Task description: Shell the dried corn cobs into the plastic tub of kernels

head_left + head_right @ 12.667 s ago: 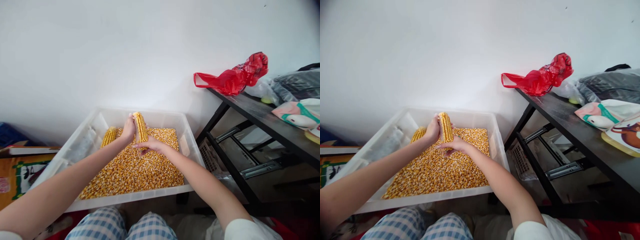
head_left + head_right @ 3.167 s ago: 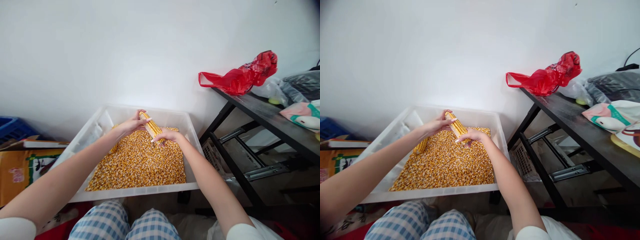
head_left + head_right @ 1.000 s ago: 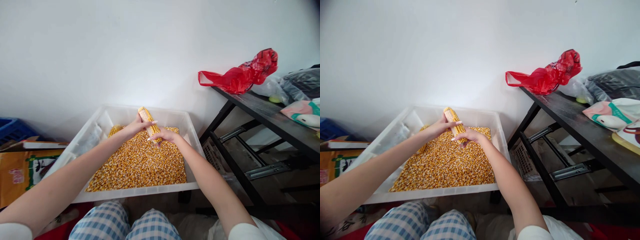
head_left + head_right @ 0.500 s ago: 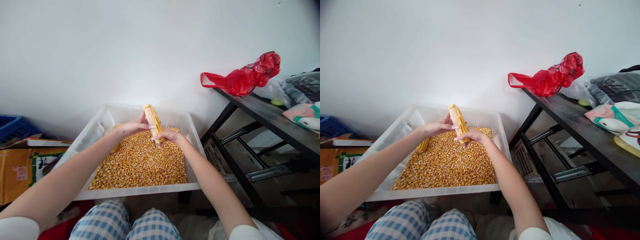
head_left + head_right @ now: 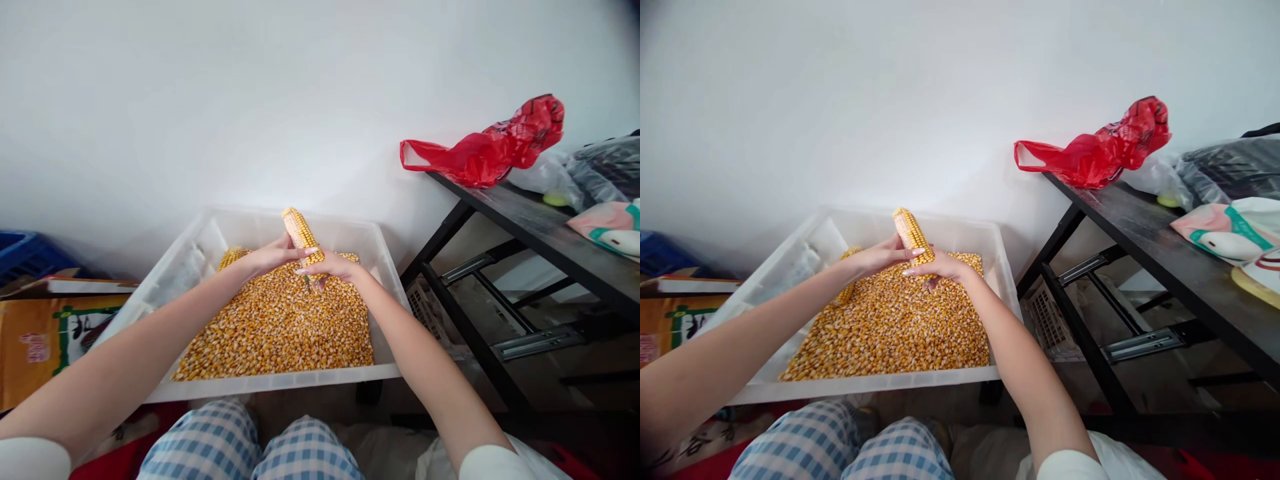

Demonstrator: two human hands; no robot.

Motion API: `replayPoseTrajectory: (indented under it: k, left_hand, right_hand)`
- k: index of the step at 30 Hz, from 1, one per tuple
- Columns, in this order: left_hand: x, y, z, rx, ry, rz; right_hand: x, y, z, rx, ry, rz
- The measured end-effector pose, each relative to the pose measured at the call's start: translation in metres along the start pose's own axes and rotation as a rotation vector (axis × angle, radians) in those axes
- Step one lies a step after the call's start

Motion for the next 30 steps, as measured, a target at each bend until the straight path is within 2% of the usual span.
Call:
replayPoseTrajectory:
  k: [8, 15, 23, 25, 28, 30]
  left_hand:
    - [-0.004, 0.01, 0.008, 0.054, -0.039, -0.083]
    - [-0.003, 0.003, 0.007, 0.026, 0.004, 0.082]
    - [-0.006, -0.002, 0.009, -0.066, 0.018, -0.094]
    - [-0.006, -0.003, 0.008, -0.061, 0.029, -0.06]
    - [-0.005, -0.002, 0.007, 0.057, 0.059, 0.054]
    - [-0.004, -0.001, 0.009, 0.134, 0.053, 0.055]
  right_hand:
    - [-0.002, 0.001, 0.005, 0.137, -0.046, -0.075]
    - [-0.001, -0.002, 0.0, 0.106, -0.058, -0.044]
    - [-0.001, 0.004, 0.003, 0.135, -0.065, -0.098]
    - [-0.001, 0.002, 0.002, 0.138, -0.052, -0.079]
    - [-0.002, -0.003, -0.001, 0.122, -0.035, -0.044]
    - [-0.002, -0.01, -0.003, 0.11, -0.022, -0.058]
Point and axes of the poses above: each hand's wrist, its own x-axis towards the middle knuckle, its own y-axis out of the back of the hand, z = x × y, the point moved 5 cm from there along x, towards the middle knuckle, and after that the axes turned 15 degrees about x, right-handed, at the moved point
